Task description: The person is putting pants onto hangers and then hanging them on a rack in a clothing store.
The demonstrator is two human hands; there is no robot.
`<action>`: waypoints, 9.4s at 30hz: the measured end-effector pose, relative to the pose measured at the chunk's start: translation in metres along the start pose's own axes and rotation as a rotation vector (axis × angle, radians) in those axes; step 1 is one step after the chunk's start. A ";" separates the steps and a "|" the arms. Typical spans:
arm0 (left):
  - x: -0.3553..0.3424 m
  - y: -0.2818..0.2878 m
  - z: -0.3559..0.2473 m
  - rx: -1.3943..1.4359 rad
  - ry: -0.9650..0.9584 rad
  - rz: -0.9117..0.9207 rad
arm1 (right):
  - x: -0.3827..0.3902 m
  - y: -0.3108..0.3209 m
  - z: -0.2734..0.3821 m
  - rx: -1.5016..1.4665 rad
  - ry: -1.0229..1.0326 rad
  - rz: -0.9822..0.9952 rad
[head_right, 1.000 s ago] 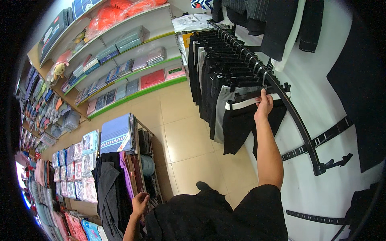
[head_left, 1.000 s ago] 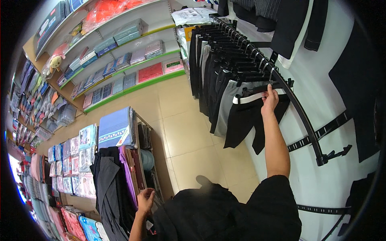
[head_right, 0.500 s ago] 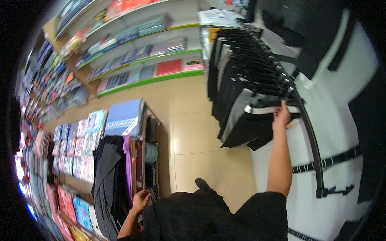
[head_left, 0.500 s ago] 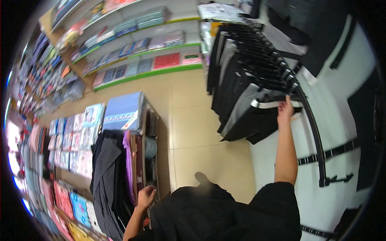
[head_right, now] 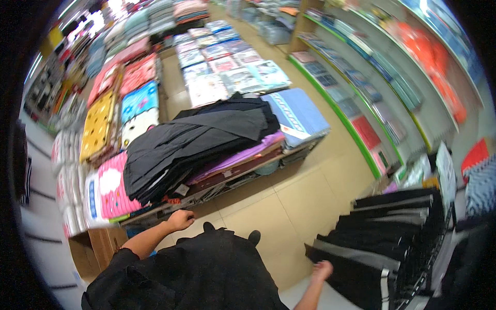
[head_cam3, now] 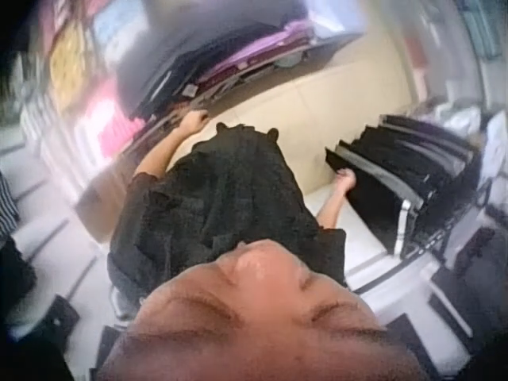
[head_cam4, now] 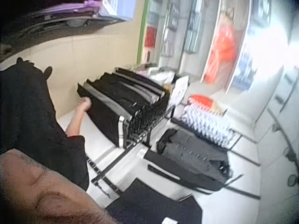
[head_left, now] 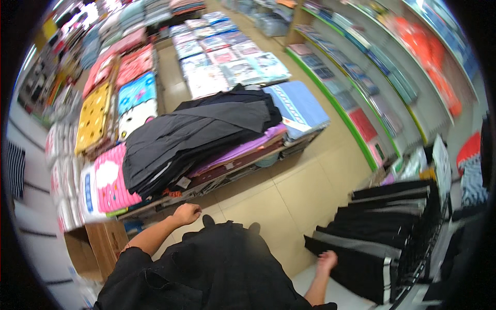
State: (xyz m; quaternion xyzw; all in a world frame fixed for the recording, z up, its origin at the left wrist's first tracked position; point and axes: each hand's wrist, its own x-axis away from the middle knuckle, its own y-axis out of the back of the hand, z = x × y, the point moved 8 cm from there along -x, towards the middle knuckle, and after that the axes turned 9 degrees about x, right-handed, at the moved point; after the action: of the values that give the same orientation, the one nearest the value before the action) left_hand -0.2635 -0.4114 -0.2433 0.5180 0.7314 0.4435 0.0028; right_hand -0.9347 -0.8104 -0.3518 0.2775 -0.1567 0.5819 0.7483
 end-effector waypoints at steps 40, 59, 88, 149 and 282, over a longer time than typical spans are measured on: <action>0.287 -0.060 0.365 1.365 0.993 -0.941 | 0.335 -0.723 -0.129 1.443 0.605 1.412; 0.420 -0.042 0.297 0.953 1.315 -1.407 | 0.808 -0.855 -0.158 1.130 1.463 2.240; 0.732 -0.117 0.863 1.048 1.359 -0.899 | 0.955 -0.713 -0.431 2.006 1.028 1.784; 0.364 0.306 0.240 -0.120 0.039 -0.996 | 0.870 -0.694 -0.136 0.493 -0.072 1.916; 0.176 0.430 0.261 -0.237 -0.397 -1.024 | 0.894 -0.840 0.016 0.676 1.934 1.517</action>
State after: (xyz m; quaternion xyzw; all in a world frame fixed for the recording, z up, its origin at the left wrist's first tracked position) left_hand 0.1009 -0.0791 -0.0408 0.1664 0.8202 0.3587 0.4135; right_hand 0.1159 -0.2608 -0.0366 -0.2407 0.4867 0.8369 -0.0695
